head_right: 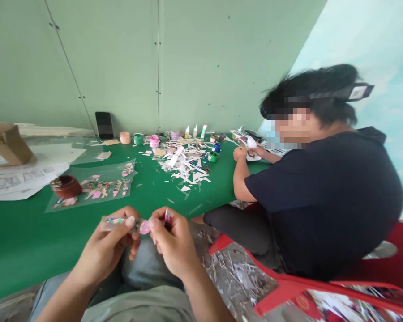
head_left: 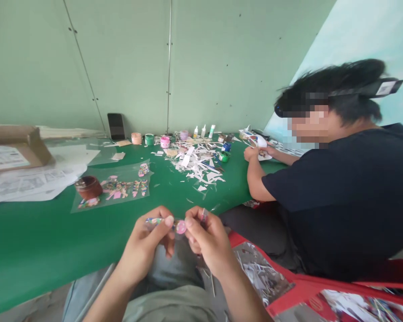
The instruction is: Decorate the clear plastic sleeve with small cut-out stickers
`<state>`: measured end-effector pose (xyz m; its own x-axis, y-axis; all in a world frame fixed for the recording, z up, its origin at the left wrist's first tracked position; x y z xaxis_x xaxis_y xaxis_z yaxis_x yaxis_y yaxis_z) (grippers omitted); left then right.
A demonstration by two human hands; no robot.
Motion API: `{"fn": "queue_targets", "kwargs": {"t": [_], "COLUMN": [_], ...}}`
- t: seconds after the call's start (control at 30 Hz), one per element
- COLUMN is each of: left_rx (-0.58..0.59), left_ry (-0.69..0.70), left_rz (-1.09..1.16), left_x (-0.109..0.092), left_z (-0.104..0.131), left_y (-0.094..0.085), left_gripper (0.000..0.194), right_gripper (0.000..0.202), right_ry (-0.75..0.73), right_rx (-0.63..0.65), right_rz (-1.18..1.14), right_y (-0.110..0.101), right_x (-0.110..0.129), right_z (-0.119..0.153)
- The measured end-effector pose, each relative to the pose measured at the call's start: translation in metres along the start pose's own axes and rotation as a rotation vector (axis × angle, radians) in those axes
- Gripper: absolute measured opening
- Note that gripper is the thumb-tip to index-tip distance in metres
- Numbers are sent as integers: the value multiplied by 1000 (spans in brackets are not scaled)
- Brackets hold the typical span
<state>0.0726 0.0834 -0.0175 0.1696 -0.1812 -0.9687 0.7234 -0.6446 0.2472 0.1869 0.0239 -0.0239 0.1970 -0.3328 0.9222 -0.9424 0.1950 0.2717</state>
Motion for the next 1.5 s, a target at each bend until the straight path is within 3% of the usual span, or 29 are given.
{"fn": "queue_targets", "kwargs": {"t": [0.1,0.33,0.6,1.0,1.27,1.5], "left_rx": [92,80,88,114,66,84], "left_ry": [8,15,-32,-23,-21,-46], "left_rz": [14,129,123,-3,-78,-46], "left_x": [2,-6,-9,-14,-8,-8], "left_z": [4,11,19,28,31,31], "left_y": [14,16,17,20,18,20], "left_gripper": [43,36,38,43,43,45], "right_gripper": [44,42,38,42,46,46], "right_ry": [68,169,-51,-50,-82,-51], "right_rx": [69,171,122,154,179,216], "right_rz": [-133,-189,64,143,226,179], "right_y": [14,20,19,23,24,23], "right_x": [3,11,23,26,32,27], "right_z": [4,12,12,22,22,22]}}
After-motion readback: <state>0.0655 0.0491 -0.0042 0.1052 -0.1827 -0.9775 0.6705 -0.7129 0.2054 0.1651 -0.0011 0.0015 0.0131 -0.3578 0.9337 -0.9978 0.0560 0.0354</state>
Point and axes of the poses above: each hand's wrist, its own z-axis away from the middle knuckle, its own y-axis out of the palm, x = y × z, the point moved 6 cm from there along -z, towards the middle knuckle, and after that the axes turned 6 degrees about -y, right-handed, at the moved point
